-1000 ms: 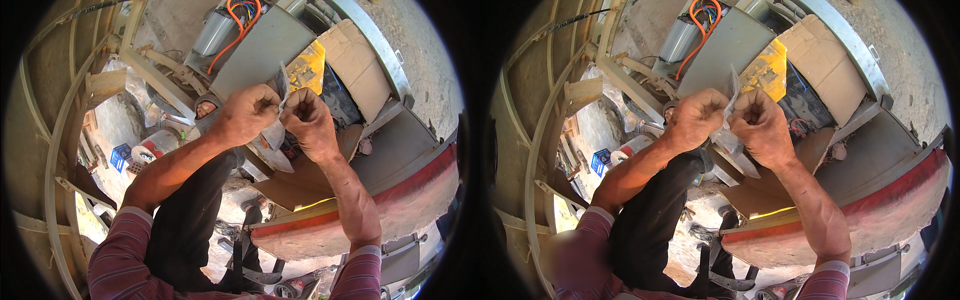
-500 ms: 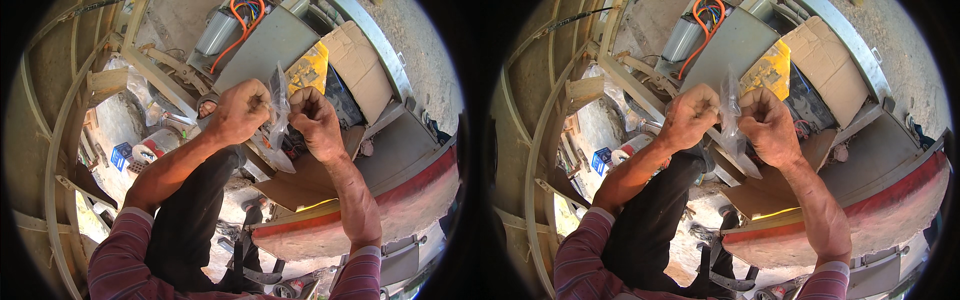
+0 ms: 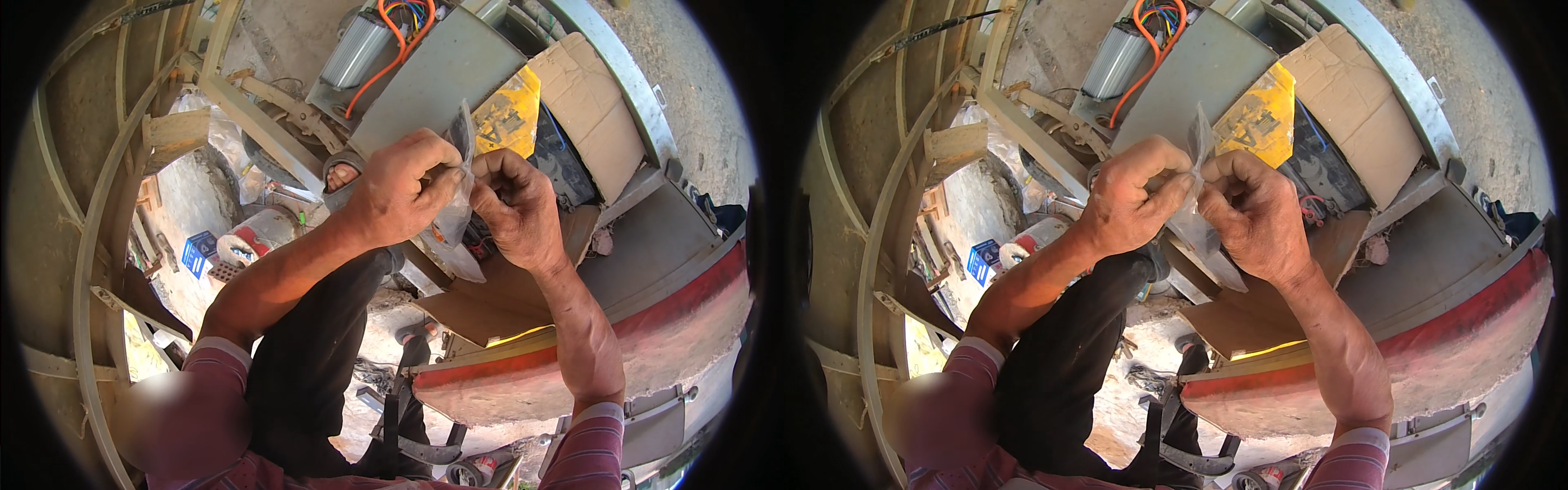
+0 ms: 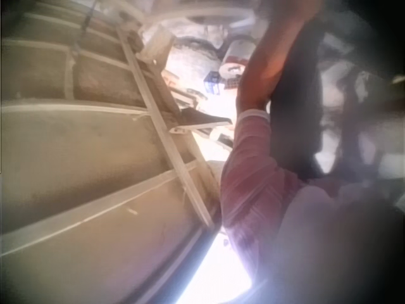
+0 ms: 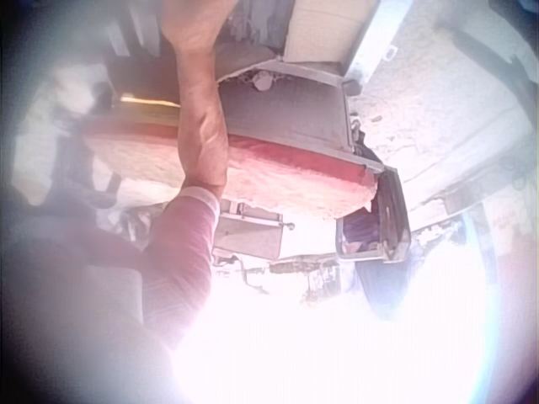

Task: The person opens a plastic bag containing zip ties, then uses them to secure wires inside an open electrical box. After fastening the ties, the person closes the box cover and moves to a nearby metal shelf to pick up a small metal part.

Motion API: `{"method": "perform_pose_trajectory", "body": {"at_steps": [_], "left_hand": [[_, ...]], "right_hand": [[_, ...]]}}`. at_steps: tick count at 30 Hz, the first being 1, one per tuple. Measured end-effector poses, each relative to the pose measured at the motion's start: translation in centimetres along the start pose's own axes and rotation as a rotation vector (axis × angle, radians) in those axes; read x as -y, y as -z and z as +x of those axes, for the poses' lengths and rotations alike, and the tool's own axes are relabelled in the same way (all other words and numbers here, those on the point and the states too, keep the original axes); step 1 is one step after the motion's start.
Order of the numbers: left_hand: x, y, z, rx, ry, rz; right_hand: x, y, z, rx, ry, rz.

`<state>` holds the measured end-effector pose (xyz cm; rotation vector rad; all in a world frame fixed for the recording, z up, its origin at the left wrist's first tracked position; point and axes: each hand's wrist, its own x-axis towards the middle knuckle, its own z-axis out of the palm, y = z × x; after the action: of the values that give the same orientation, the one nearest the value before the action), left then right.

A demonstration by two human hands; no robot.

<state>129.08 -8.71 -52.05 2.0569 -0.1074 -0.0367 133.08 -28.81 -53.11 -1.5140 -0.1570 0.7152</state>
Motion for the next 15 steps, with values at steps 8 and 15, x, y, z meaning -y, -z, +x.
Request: {"method": "perform_pose_trajectory", "body": {"at_steps": [8,15], "left_hand": [[0.0,-0.6,0.1,-0.011,-0.087,0.105],[1.8,0.0,0.4,-0.166,0.226,0.020]], "right_hand": [[0.8,0.8,0.3,0.117,0.003,-0.280],[0.5,0.1,-0.6,0.241,-0.074,0.029]]}}
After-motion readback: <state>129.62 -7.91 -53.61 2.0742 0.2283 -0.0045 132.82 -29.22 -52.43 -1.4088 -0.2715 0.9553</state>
